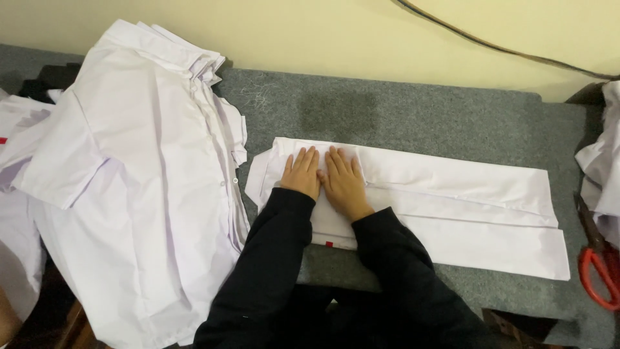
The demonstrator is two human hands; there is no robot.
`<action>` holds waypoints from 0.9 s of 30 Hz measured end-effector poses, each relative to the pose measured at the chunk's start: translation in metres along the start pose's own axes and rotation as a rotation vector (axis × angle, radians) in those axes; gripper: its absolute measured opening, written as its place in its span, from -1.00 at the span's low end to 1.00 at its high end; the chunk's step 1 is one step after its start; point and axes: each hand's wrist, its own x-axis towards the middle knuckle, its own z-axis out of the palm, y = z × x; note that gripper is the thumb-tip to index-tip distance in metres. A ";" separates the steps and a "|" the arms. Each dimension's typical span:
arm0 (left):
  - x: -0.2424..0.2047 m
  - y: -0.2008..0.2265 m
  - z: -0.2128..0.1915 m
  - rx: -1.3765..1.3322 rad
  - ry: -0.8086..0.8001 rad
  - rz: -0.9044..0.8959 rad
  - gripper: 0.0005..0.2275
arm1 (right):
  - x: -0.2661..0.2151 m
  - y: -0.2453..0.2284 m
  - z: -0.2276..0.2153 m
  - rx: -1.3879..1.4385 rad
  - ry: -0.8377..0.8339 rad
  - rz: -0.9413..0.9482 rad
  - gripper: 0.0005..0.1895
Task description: Folding and trimming loose threads on white collared shirts on a work table.
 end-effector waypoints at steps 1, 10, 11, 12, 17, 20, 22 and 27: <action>0.000 -0.002 0.005 0.001 -0.005 -0.015 -0.51 | -0.003 0.004 0.010 -0.051 -0.017 0.009 -0.43; 0.000 0.008 -0.006 -0.014 -0.049 -0.169 -0.36 | -0.010 0.007 0.020 -0.142 -0.037 0.090 -0.33; 0.000 0.009 -0.007 -0.007 -0.044 -0.189 -0.33 | -0.011 0.009 0.023 -0.135 -0.057 0.114 -0.31; 0.001 0.010 -0.013 -0.009 -0.044 -0.189 -0.33 | -0.011 0.008 0.020 -0.136 -0.058 0.114 -0.31; 0.004 0.013 -0.035 -0.037 -0.197 -0.260 -0.26 | -0.006 0.003 0.007 -0.086 -0.266 0.254 -0.19; 0.007 0.009 -0.036 -0.031 -0.241 -0.262 -0.24 | -0.002 -0.005 -0.008 -0.090 -0.349 0.314 -0.14; 0.011 0.004 -0.034 -0.018 -0.252 -0.260 -0.23 | -0.001 -0.005 -0.009 -0.086 -0.365 0.324 -0.10; 0.041 -0.040 -0.040 -0.121 -0.355 -0.214 -0.20 | 0.002 -0.012 -0.025 -0.067 -0.361 0.337 -0.05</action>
